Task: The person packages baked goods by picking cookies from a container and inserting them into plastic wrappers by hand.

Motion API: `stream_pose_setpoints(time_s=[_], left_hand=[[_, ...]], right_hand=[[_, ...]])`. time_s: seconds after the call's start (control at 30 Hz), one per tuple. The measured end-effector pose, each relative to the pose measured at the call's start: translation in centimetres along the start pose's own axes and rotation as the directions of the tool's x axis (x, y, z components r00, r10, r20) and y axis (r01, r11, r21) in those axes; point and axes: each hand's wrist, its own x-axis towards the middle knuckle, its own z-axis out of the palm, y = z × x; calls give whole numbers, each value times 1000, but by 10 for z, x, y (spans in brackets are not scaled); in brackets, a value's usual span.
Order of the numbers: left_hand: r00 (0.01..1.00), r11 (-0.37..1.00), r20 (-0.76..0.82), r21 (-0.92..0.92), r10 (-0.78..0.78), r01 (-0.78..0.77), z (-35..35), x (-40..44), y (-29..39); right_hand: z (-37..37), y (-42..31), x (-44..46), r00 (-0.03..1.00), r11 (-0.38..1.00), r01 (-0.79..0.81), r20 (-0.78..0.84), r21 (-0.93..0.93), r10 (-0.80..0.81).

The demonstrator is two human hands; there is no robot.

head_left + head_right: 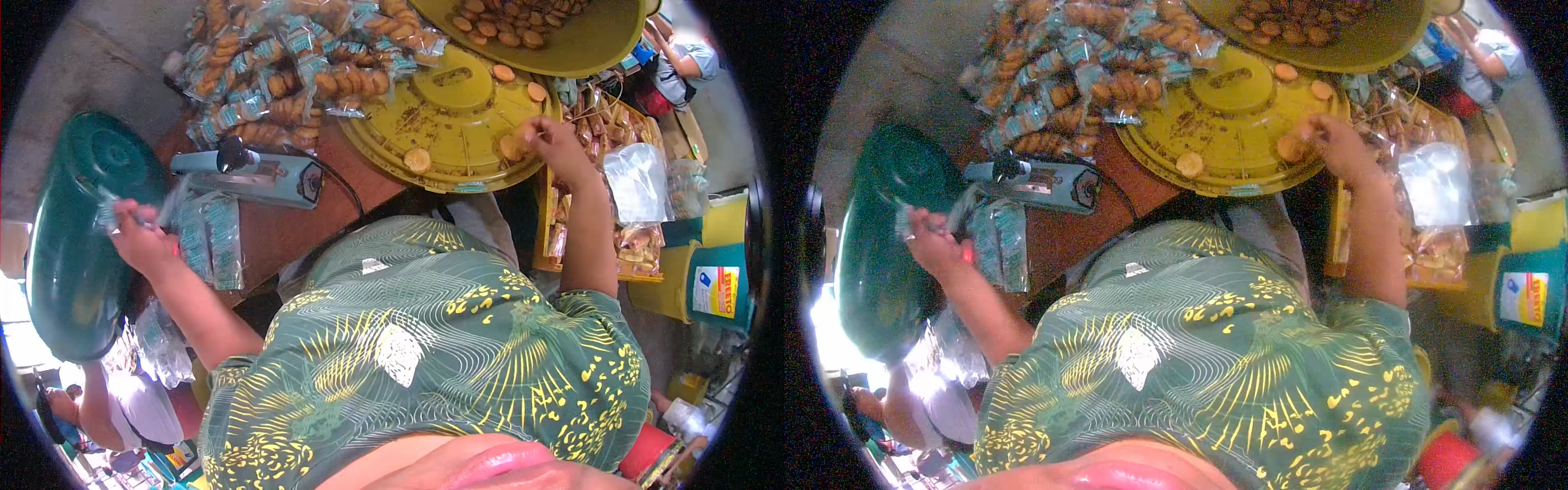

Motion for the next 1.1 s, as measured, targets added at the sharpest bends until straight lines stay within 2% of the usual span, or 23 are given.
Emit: stream_pose_setpoints(time_s=[0.03,0.1,0.2,0.23,0.27,0.3,0.37,0.43,0.5,0.53,0.6,0.63,0.73,0.77,0.87,0.93,1.03,1.1], left_hand=[[981,971,174,-235,90,-47,0,5,4],[839,752,407,-659,362,-5,-2,16,7],[929,811,130,-540,346,-226,58,-39,49],[882,795,219,-558,418,-238,70,-54,54],[820,777,303,-579,486,-246,80,-62,56],[690,702,239,-476,683,-530,97,-64,40],[662,718,340,-528,668,-453,119,-100,29],[531,778,598,-589,600,-216,144,-155,39],[333,764,691,-616,641,-191,173,-184,24],[303,792,746,-608,593,-54,188,-200,2],[154,871,861,-456,484,-184,199,-209,-25],[79,866,888,-417,453,-274,203,-207,-37],[257,950,920,-311,295,24,206,-217,-48],[303,928,882,-370,362,-32,206,-215,-48],[197,943,931,-326,307,71,211,-208,-62],[193,938,928,-338,318,80,208,-206,-58],[200,925,908,-380,368,21,206,-201,-54],[196,917,897,-399,395,-20,205,-199,-53]], right_hand=[[2,-6,-5,996,998,13,90,-54,-8],[9,-9,-9,997,997,20,78,-70,-15],[15,-38,-17,999,993,-34,34,-110,38],[16,-49,-20,998,991,-61,13,-122,63],[17,-55,-21,1000,994,-21,-8,-104,20],[17,-56,-21,999,996,16,-26,-85,-19],[17,-60,-23,997,996,46,-50,-80,-50],[19,-60,-22,998,994,36,-50,-100,-41],[19,-64,-24,997,991,48,-50,-122,-54],[19,-66,-27,997,990,51,-49,-132,-58],[21,-73,-28,999,995,26,-23,-99,-29],[23,-76,-28,1000,997,12,-10,-81,-13],[27,-82,-25,998,993,-55,-37,-102,51],[28,-82,-24,999,993,-45,-31,-107,41],[27,-84,-15,999,988,-37,24,-151,42],[22,-93,-7,991,971,-69,101,-227,94],[11,-108,3,995,961,-19,92,-277,46],[3,-109,10,998,1000,18,57,-12,-17]])
